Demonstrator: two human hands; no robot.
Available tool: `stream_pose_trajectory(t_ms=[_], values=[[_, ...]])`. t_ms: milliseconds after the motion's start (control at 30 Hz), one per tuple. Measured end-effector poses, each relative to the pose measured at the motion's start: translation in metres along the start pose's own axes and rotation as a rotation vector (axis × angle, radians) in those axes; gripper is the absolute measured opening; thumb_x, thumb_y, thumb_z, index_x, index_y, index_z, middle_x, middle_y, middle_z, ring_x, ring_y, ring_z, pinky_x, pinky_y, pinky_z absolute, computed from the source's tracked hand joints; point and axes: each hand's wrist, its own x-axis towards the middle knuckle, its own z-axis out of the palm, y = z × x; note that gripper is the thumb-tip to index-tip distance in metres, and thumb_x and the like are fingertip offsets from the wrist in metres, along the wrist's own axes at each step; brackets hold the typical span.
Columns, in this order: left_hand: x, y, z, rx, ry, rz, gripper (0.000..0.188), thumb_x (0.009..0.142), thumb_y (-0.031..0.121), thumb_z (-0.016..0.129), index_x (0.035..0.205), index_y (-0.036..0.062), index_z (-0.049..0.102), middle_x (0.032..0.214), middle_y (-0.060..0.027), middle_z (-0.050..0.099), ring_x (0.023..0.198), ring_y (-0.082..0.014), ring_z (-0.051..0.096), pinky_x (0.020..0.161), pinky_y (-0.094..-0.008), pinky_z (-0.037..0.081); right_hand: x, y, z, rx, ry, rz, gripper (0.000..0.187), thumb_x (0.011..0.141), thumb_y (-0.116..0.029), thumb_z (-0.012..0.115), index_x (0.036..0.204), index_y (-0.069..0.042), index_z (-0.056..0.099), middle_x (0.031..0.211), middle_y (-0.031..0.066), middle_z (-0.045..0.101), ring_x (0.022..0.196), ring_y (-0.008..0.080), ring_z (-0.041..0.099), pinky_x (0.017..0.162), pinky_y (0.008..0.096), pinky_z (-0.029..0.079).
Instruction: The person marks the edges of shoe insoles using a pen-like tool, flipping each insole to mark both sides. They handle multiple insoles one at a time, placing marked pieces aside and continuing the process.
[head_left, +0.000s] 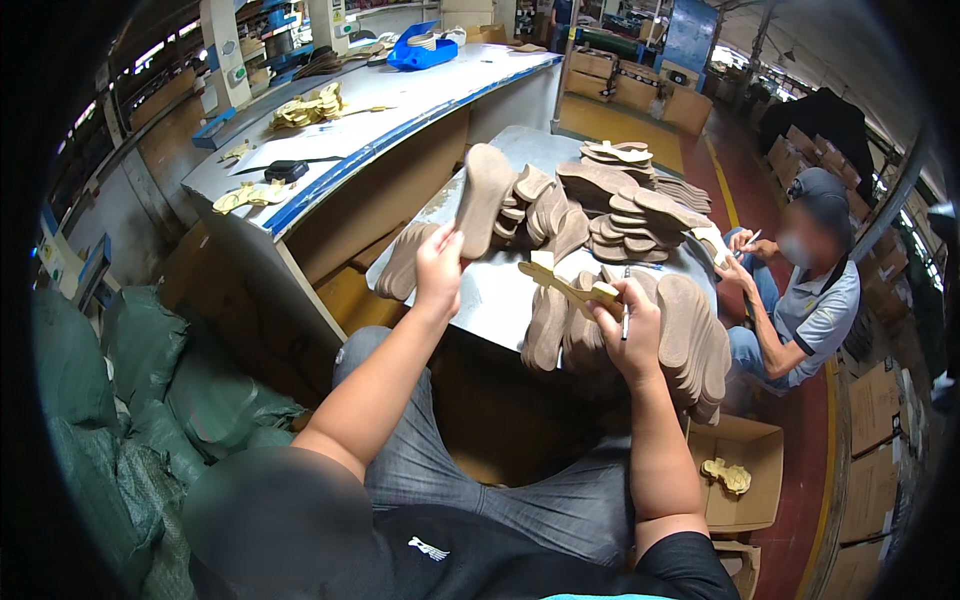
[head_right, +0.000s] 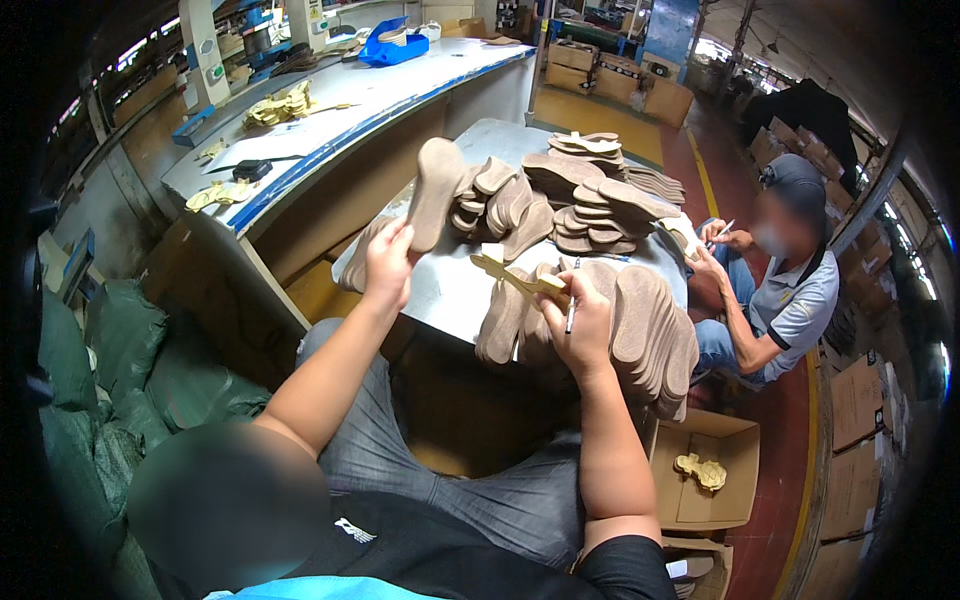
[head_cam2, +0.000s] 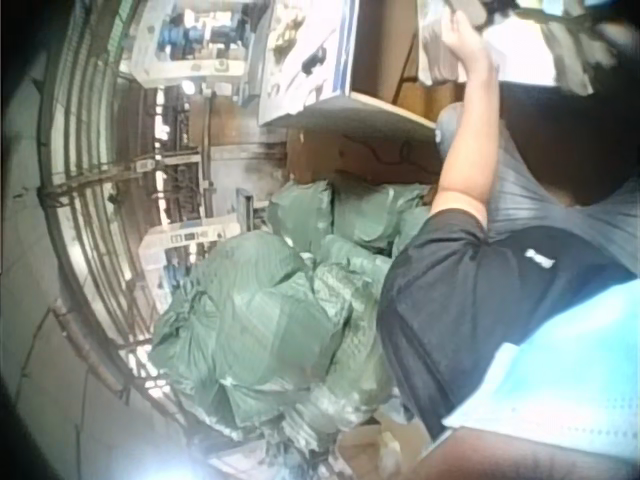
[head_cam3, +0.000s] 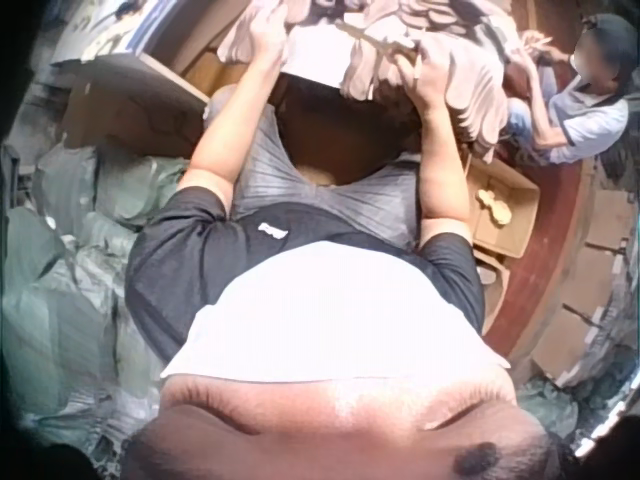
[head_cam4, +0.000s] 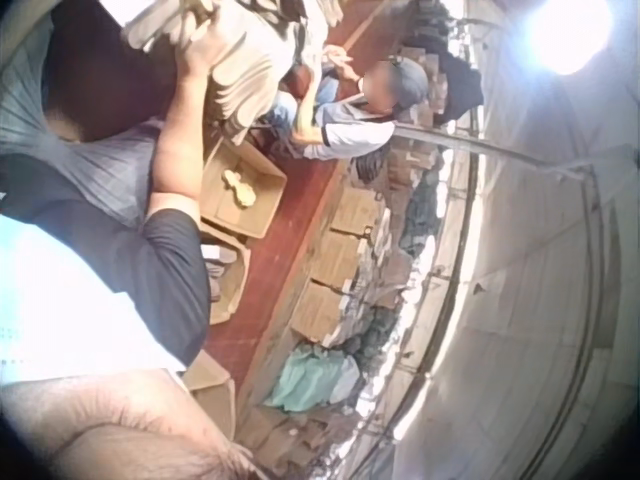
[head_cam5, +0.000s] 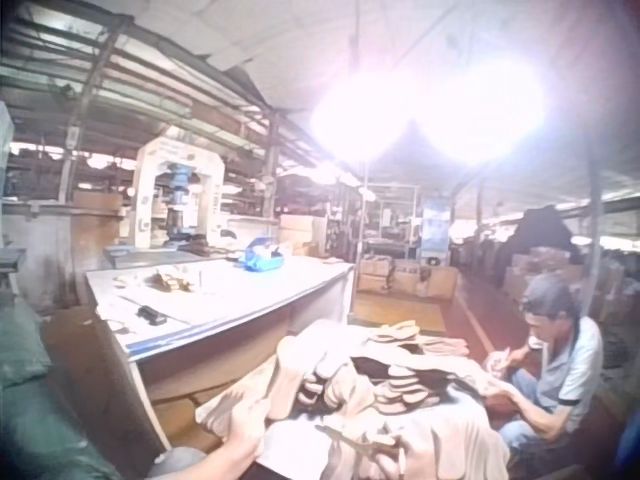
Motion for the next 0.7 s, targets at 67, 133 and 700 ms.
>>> stream_pose_trajectory(t_ms=[67,133,700], values=[[0.021,-0.002,0.056,-0.062,-0.065,-0.123,0.038,0.115,0.011,0.064,0.149,-0.0064,0.064,0.136,-0.0143,0.076,0.118,-0.0219,0.076,0.103,-0.0378,0.062,0.001,0.003,-0.008,-0.051,-0.002,0.008,0.023,0.092,-0.008,0.086,0.109,-0.001,0.072,0.088,0.0167,0.077,0.079,0.0257,0.076,0.077,0.0373,0.059],[0.072,-0.011,0.072,-0.061,-0.069,-0.126,0.027,0.111,0.008,0.067,0.133,-0.0087,0.070,0.124,-0.0161,0.077,0.104,-0.0210,0.077,0.088,-0.0367,0.066,0.007,-0.004,0.004,-0.012,-0.003,-0.011,0.023,0.092,-0.010,0.086,0.109,-0.001,0.073,0.088,0.0166,0.077,0.079,0.0263,0.076,0.077,0.0378,0.059],[-0.120,0.047,0.055,1.100,-0.799,0.593,0.083,0.088,0.044,0.092,0.156,0.0053,0.062,0.131,-0.0154,0.075,0.128,-0.0371,0.067,0.113,-0.0500,0.052,-0.009,-0.015,-0.013,0.297,-0.267,0.204,0.028,0.092,-0.011,0.091,0.107,-0.001,0.070,0.094,0.0050,0.076,0.086,0.0116,0.068,0.080,0.0295,0.056]])
